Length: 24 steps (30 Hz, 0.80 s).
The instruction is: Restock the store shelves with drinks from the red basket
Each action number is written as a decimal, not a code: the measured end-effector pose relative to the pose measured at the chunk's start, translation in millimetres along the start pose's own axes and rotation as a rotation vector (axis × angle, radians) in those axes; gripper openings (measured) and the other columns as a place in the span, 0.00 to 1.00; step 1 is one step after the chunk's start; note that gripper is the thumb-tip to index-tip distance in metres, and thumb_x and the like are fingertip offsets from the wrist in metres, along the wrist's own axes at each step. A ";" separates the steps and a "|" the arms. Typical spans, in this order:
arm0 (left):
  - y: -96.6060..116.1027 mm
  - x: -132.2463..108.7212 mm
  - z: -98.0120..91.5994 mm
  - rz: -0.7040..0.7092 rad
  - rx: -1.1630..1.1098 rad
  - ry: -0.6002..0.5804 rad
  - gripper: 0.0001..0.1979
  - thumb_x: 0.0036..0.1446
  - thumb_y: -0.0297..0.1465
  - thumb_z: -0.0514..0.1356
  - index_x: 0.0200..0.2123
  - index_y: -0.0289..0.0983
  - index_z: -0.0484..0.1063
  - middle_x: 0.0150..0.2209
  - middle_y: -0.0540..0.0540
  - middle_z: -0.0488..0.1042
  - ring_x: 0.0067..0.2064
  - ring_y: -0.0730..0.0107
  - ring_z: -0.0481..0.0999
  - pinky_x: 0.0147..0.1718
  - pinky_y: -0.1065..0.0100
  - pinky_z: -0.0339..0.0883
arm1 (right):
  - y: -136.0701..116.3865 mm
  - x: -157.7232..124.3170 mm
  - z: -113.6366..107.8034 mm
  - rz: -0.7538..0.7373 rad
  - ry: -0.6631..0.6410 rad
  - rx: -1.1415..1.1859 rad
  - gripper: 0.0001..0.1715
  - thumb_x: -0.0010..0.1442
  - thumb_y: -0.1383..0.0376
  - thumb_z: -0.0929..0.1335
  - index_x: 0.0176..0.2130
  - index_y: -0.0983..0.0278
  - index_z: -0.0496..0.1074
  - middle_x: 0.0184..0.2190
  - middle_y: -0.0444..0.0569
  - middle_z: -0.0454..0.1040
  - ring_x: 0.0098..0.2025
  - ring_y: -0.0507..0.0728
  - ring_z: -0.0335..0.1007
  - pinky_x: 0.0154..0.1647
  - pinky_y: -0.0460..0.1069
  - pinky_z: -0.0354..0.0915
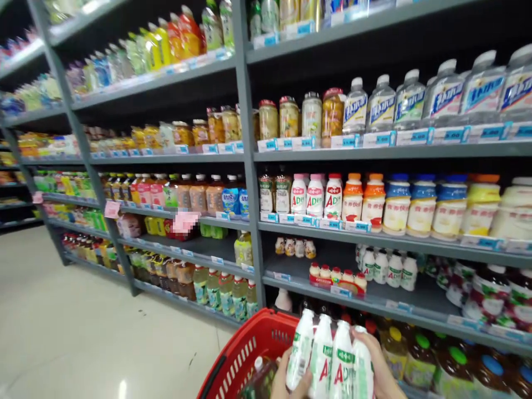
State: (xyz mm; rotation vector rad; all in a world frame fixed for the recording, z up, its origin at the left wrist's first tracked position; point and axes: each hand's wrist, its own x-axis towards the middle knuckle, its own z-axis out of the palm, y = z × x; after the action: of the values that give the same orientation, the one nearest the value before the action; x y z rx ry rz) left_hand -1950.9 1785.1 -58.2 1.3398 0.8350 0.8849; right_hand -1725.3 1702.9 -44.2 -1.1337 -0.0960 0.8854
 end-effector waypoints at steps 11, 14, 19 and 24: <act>21.4 -24.0 12.1 -0.077 0.149 -0.036 0.32 0.49 0.47 0.72 0.52 0.36 0.69 0.47 0.39 0.80 0.47 0.56 0.80 0.50 0.56 0.73 | -14.3 -0.8 -6.0 0.093 -0.137 -0.057 0.18 0.38 0.58 0.80 0.27 0.65 0.77 0.22 0.43 0.76 0.24 0.52 0.68 0.26 0.46 0.60; 18.4 -28.5 6.1 -0.045 0.175 -0.054 0.33 0.53 0.47 0.70 0.58 0.37 0.68 0.53 0.38 0.78 0.53 0.54 0.78 0.56 0.55 0.70 | -12.7 -2.8 -3.6 0.083 -0.175 -0.046 0.16 0.39 0.59 0.80 0.27 0.65 0.77 0.21 0.42 0.75 0.23 0.51 0.67 0.25 0.46 0.59; 20.9 -27.2 -2.1 -0.030 0.201 -0.005 0.37 0.60 0.49 0.65 0.67 0.41 0.62 0.66 0.37 0.68 0.68 0.50 0.67 0.67 0.51 0.60 | -6.5 -3.1 3.3 0.133 -0.194 0.001 0.18 0.39 0.58 0.80 0.28 0.64 0.76 0.22 0.43 0.76 0.23 0.53 0.69 0.25 0.47 0.62; 41.6 -19.1 -16.7 0.174 0.433 -0.150 0.41 0.62 0.46 0.64 0.73 0.43 0.52 0.71 0.36 0.60 0.70 0.50 0.63 0.68 0.49 0.60 | -2.2 -6.9 8.2 0.282 -0.224 0.140 0.17 0.42 0.58 0.78 0.29 0.62 0.73 0.22 0.44 0.77 0.28 0.59 0.76 0.31 0.51 0.69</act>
State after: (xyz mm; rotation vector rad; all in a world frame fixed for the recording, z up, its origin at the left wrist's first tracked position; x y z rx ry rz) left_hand -1976.5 1776.4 -17.7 1.8565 0.8302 0.7479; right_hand -1732.6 1704.2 -36.2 -0.9275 -0.0570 1.2507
